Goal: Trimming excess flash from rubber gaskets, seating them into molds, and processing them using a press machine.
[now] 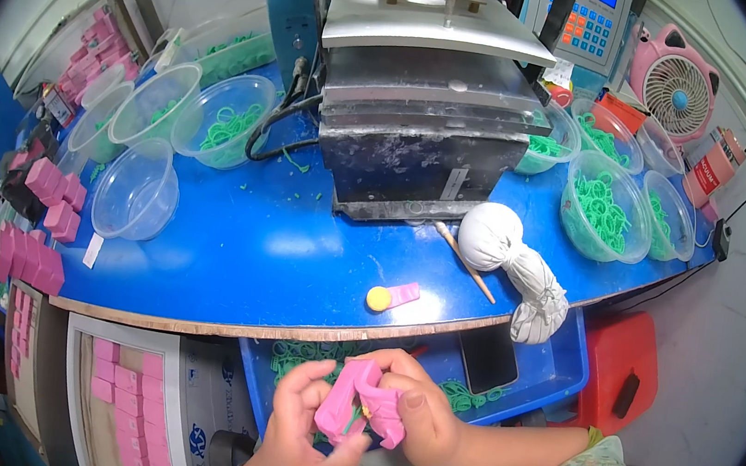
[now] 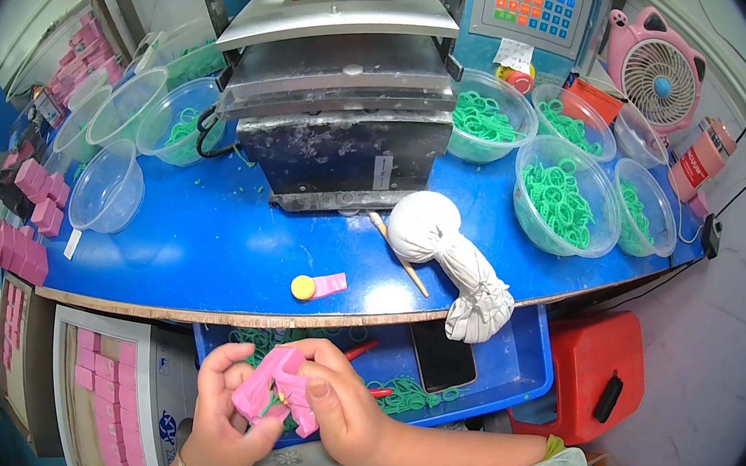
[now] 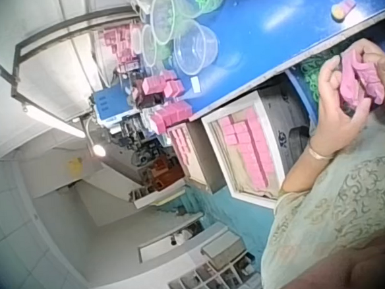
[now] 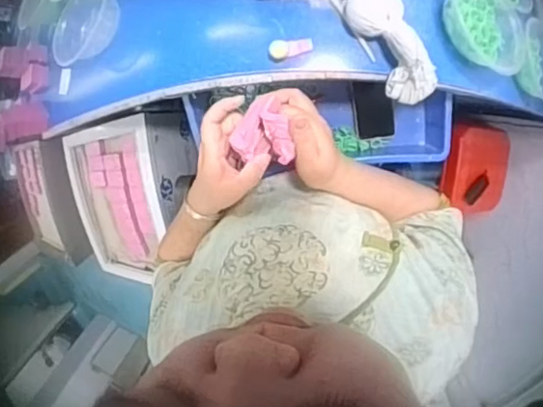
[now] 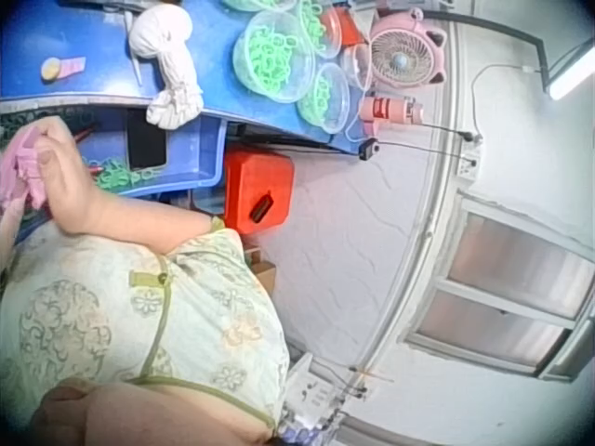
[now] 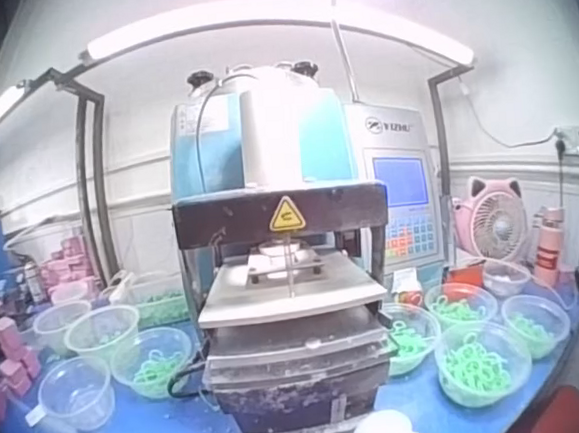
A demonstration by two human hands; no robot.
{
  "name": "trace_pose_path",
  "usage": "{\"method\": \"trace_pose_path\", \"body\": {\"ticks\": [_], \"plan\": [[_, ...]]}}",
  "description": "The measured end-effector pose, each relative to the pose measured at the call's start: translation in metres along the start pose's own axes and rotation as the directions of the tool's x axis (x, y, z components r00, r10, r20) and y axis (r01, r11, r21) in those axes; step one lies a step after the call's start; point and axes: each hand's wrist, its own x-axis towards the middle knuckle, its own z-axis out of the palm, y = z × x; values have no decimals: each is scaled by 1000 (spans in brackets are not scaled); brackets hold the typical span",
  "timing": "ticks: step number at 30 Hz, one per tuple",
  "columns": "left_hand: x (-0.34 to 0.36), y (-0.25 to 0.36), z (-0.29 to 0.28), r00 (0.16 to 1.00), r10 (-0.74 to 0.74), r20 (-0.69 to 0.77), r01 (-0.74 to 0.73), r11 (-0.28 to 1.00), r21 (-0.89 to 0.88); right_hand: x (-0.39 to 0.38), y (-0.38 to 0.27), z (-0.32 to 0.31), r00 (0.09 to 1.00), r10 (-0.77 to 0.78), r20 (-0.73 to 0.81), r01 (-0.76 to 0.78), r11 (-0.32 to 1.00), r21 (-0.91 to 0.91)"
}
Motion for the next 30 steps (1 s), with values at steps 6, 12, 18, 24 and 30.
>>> {"method": "trace_pose_path", "body": {"ticks": [6,12,18,24,30], "plan": [[7,-12,-15,970,240,40,-239,907,348,0,-6,7,978,207,-13,-193,933,304],[12,-18,-22,983,114,-145,-185,586,-789,1,-11,1,904,193,381,-204,979,-13],[7,-11,-21,990,-123,-65,-4,442,-897,1,-18,11,789,395,471,-206,892,-403],[6,-15,-21,998,-53,39,54,314,-948,21,-40,1,964,83,252,3,947,-322],[7,-7,-5,931,-298,-208,9,592,-806,41,-35,0,888,-290,357,417,835,-359]]}}
